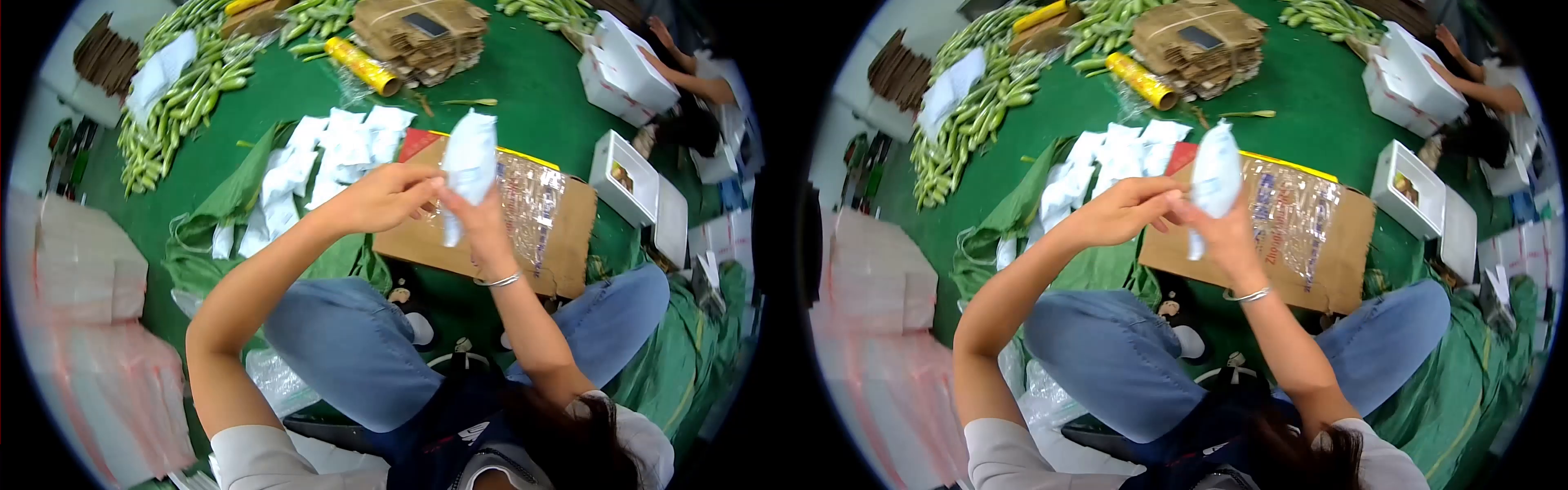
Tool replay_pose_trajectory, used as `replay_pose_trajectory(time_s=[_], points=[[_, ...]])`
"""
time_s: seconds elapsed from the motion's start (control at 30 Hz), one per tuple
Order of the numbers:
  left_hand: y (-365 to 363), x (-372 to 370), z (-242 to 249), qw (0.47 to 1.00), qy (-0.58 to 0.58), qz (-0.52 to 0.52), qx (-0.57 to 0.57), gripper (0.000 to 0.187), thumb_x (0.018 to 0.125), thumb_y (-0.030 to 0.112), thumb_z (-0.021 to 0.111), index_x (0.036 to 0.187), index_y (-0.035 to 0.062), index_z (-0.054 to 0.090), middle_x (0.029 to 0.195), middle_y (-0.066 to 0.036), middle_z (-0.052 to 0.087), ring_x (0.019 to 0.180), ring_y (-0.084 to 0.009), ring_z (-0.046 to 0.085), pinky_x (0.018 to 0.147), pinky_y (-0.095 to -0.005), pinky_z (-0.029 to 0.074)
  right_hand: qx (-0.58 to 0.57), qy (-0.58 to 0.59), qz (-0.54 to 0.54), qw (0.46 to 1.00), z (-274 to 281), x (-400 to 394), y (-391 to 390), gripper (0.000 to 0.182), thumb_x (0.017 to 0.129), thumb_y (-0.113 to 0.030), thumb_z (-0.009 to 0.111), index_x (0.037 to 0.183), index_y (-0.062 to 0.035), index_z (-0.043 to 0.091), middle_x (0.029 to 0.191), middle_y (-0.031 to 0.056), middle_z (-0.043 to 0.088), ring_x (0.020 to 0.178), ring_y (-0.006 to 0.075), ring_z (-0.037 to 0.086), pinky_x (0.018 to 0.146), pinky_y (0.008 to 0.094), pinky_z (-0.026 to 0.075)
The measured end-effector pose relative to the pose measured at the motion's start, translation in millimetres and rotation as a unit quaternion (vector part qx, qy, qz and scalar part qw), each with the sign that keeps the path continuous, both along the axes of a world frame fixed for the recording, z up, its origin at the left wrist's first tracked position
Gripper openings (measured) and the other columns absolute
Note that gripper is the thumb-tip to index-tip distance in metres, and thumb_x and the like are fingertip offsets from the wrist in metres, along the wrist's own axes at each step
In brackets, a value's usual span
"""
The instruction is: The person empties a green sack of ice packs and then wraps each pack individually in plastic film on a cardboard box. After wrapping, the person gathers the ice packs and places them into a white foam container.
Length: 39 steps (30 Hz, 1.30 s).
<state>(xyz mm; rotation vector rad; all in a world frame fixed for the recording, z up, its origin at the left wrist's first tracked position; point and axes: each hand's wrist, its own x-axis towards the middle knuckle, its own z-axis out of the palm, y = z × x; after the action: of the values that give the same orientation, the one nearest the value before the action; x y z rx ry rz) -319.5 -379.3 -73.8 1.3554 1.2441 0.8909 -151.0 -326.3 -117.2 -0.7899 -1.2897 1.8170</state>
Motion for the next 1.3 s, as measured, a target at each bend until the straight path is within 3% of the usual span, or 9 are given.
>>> replay_pose_trajectory(time_s=[0.23,0.37,0.43,0.5,0.73,0.83,0.93,1.07,1.3], points=[[47.2,44.1,-82.8,0.811,0.580,0.034,-0.070,0.057,0.087,0.052,0.055,0.103,-0.0020,0.059,0.085,-0.022,0.067,0.078,-0.0373,0.066,0.069,-0.0447,0.052,0.304,-0.401,-0.132,0.854,-74.9,104.1,91.6,0.091,0.057,-0.022,0.082,0.132,0.0014,0.036,0.116,0.0204,0.051,0.112,0.0330,0.047,0.096,0.0447,0.037],[35.9,47.4,-200.5,0.817,0.573,0.049,-0.028,0.051,0.089,0.049,0.054,0.094,-0.0021,0.059,0.078,-0.021,0.065,0.070,-0.0350,0.065,0.062,-0.0451,0.050,0.385,-0.553,-0.076,0.735,-112.8,109.8,103.9,0.100,0.052,-0.028,0.082,0.135,0.0002,0.035,0.117,0.0211,0.046,0.111,0.0362,0.041,0.097,0.0462,0.031],[35.9,53.9,-195.7,0.821,0.570,0.031,-0.021,0.046,0.091,0.044,0.053,0.090,-0.0018,0.059,0.074,-0.018,0.064,0.066,-0.0323,0.064,0.058,-0.0435,0.049,0.440,-0.541,-0.029,0.716,-127.5,106.2,103.1,0.103,0.051,-0.029,0.082,0.138,-0.0012,0.033,0.117,0.0198,0.046,0.108,0.0354,0.044,0.095,0.0437,0.032],[40.7,47.2,-179.1,0.945,0.079,0.158,-0.275,0.035,0.094,0.033,0.048,0.081,0.0012,0.057,0.061,-0.008,0.052,0.056,-0.0226,0.053,0.053,-0.0364,0.042,0.445,-0.537,-0.025,0.716,-134.4,106.7,95.5,0.103,0.051,-0.029,0.082,0.138,-0.0005,0.033,0.117,0.0200,0.046,0.108,0.0357,0.044,0.095,0.0433,0.033],[95.0,70.8,-166.4,0.987,-0.002,0.135,-0.085,0.031,0.089,0.022,0.060,0.107,-0.0029,0.060,0.097,-0.014,0.065,0.082,-0.0257,0.062,0.072,-0.0335,0.051,0.493,-0.457,0.036,0.740,-133.5,104.9,80.1,0.093,0.052,-0.020,0.079,0.133,0.0023,0.038,0.113,0.0218,0.048,0.111,0.0389,0.045,0.094,0.0456,0.036],[103.6,76.4,-157.7,0.831,0.420,-0.045,0.363,0.060,0.080,0.029,0.070,0.128,-0.0002,0.048,0.124,-0.016,0.056,0.101,-0.0322,0.060,0.084,-0.0368,0.051,0.343,-0.420,0.210,0.814,-132.3,107.2,126.3,0.094,0.054,-0.025,0.079,0.136,-0.0021,0.039,0.126,0.0222,0.047,0.121,0.0371,0.043,0.103,0.0424,0.036],[107.8,84.2,-148.8,0.868,0.409,-0.115,0.256,0.078,0.070,0.034,0.077,0.135,0.0081,0.042,0.135,-0.016,0.045,0.111,-0.0336,0.055,0.087,-0.0387,0.050,0.160,-0.320,0.351,0.865,-115.9,109.1,157.2,0.093,0.054,-0.027,0.080,0.134,0.0018,0.040,0.129,0.0240,0.046,0.123,0.0350,0.043,0.104,0.0401,0.036],[131.8,73.3,-147.5,0.848,0.448,-0.156,0.238,0.082,0.069,0.038,0.077,0.139,0.0194,0.039,0.117,-0.018,0.057,0.093,-0.0364,0.063,0.077,-0.0408,0.053,0.294,-0.357,-0.168,0.871,-134.8,118.0,93.4,0.091,0.058,-0.030,0.084,0.129,0.0091,0.042,0.120,0.0243,0.052,0.112,0.0337,0.053,0.098,0.0386,0.042],[133.3,72.3,-141.4,0.837,0.435,-0.161,0.289,0.072,0.074,0.042,0.072,0.136,0.0210,0.042,0.105,-0.019,0.061,0.082,-0.0371,0.064,0.071,-0.0425,0.053,0.392,-0.472,-0.160,0.773,-165.6,185.2,39.6,0.049,0.077,-0.022,0.074,0.119,-0.0013,0.058,0.103,0.0162,0.060,0.096,0.0296,0.060,0.082,0.0337,0.048]])
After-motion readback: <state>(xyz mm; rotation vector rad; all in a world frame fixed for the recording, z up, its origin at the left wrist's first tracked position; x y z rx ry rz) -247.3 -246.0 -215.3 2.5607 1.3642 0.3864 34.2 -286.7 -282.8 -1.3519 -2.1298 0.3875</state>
